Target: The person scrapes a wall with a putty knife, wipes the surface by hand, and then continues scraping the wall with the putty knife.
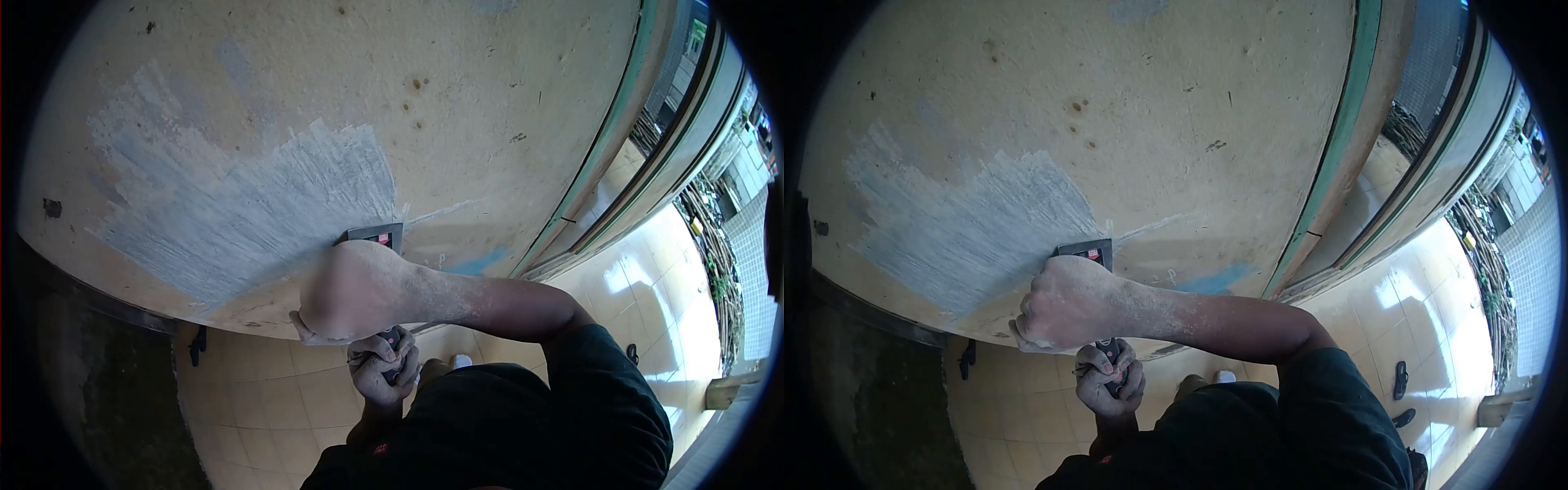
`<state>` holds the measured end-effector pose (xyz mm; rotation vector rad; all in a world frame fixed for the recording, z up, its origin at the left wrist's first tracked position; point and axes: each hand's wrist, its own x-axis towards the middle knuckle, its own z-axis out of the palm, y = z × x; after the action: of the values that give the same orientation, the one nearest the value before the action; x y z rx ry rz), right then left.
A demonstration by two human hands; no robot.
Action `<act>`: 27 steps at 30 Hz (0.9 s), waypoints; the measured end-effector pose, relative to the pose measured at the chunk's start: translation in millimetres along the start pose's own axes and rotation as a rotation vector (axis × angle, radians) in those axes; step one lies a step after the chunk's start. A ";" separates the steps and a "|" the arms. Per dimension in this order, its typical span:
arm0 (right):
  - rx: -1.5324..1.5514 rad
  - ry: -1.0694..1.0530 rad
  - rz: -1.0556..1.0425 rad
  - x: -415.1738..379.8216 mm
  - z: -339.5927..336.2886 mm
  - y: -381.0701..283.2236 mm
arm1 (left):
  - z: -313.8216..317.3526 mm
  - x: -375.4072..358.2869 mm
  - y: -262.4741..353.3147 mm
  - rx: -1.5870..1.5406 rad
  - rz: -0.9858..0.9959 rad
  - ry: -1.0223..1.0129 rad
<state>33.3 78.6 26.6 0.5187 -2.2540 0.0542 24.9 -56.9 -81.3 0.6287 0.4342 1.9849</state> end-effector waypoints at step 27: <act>-0.119 -0.074 0.099 10.9 -1.9 -6.0 | 0.0 5.4 13.8 0.000 0.012 -0.081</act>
<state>30.4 69.7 35.0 0.3502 -2.3372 -0.0497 13.1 -58.5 -72.5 0.7100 0.3818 1.9629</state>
